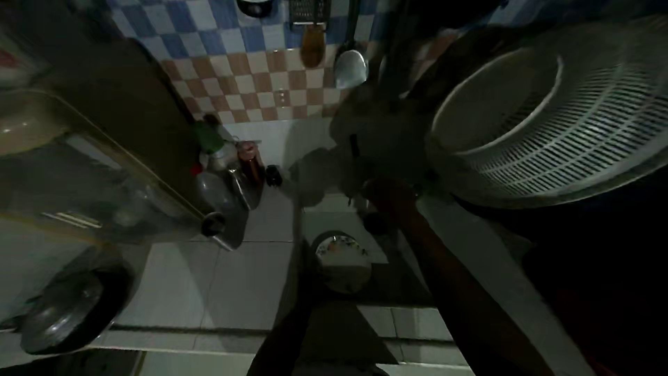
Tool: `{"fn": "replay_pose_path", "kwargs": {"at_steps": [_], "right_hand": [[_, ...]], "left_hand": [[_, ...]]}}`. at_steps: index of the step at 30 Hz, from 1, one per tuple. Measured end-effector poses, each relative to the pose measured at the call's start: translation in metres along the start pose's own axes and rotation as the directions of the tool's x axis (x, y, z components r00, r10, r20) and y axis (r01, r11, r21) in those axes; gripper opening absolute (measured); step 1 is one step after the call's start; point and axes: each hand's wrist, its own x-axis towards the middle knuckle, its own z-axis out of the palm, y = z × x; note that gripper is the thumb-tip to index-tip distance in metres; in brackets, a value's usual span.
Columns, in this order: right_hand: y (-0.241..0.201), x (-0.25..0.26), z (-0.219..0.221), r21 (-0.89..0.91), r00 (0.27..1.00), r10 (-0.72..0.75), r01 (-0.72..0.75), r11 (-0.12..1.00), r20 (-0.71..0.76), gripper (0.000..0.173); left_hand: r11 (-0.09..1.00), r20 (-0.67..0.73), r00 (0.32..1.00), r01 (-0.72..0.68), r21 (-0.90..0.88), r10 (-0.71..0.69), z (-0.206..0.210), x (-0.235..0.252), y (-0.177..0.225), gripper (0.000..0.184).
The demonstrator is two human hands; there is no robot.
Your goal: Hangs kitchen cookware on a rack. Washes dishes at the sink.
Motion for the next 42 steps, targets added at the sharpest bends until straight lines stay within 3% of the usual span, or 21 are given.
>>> {"fn": "replay_pose_path", "kwargs": {"at_steps": [3,6,9,11,13,17,21,25,30,33,42], "right_hand": [[0.002,0.001,0.001,-0.028,0.999,-0.017,0.018,0.999,0.038,0.053],[0.003,0.003,0.0,-0.048,0.999,0.01,-0.008,0.999,0.044,0.063],[-0.002,0.003,-0.004,-0.09,0.997,0.033,-0.026,0.996,0.069,0.055],[-0.007,0.001,-0.009,-0.067,0.993,0.048,-0.041,0.997,0.11,0.051],[-0.003,0.004,-0.004,-0.047,0.992,0.052,-0.046,0.998,0.115,0.054],[0.003,0.007,0.003,-0.055,0.995,0.058,-0.053,0.997,0.086,0.055],[0.009,0.01,0.009,-0.076,0.996,0.04,-0.034,0.997,0.079,0.054],[0.015,0.013,0.012,-0.066,0.999,-0.008,0.01,0.998,0.032,0.055],[0.004,0.007,0.005,-0.071,0.998,0.058,-0.055,0.996,0.038,0.058],[0.002,0.005,0.004,-0.064,0.998,0.052,-0.05,0.997,0.022,0.054],[-0.003,0.005,0.0,-0.079,0.993,0.085,-0.079,0.994,0.08,0.053]], "left_hand": [[0.991,-0.006,0.995,-0.098,0.091,0.099,0.009,0.009,-0.006,0.067],[0.993,-0.038,0.993,-0.107,0.056,0.109,0.02,0.023,-0.017,0.06],[0.981,0.017,0.983,-0.182,0.069,0.181,0.035,0.03,-0.026,0.056],[0.991,0.097,0.988,-0.116,-0.065,0.122,0.013,0.013,-0.001,0.054],[0.96,0.073,0.994,-0.062,-0.273,0.085,0.01,0.006,0.008,0.049],[0.92,0.044,0.977,-0.181,-0.349,0.209,0.016,0.007,0.005,0.048],[0.682,0.057,0.989,-0.05,-0.73,0.134,0.032,0.028,0.005,0.044],[0.631,0.116,0.992,0.065,-0.773,0.041,0.017,0.025,0.021,0.042],[0.601,0.102,0.992,0.038,-0.798,0.073,0.008,0.024,0.027,0.046],[0.566,0.132,0.991,0.097,-0.818,0.021,0.003,0.025,0.037,0.047],[0.406,0.148,0.989,0.14,-0.903,-0.014,0.01,0.037,0.041,0.046]]}}
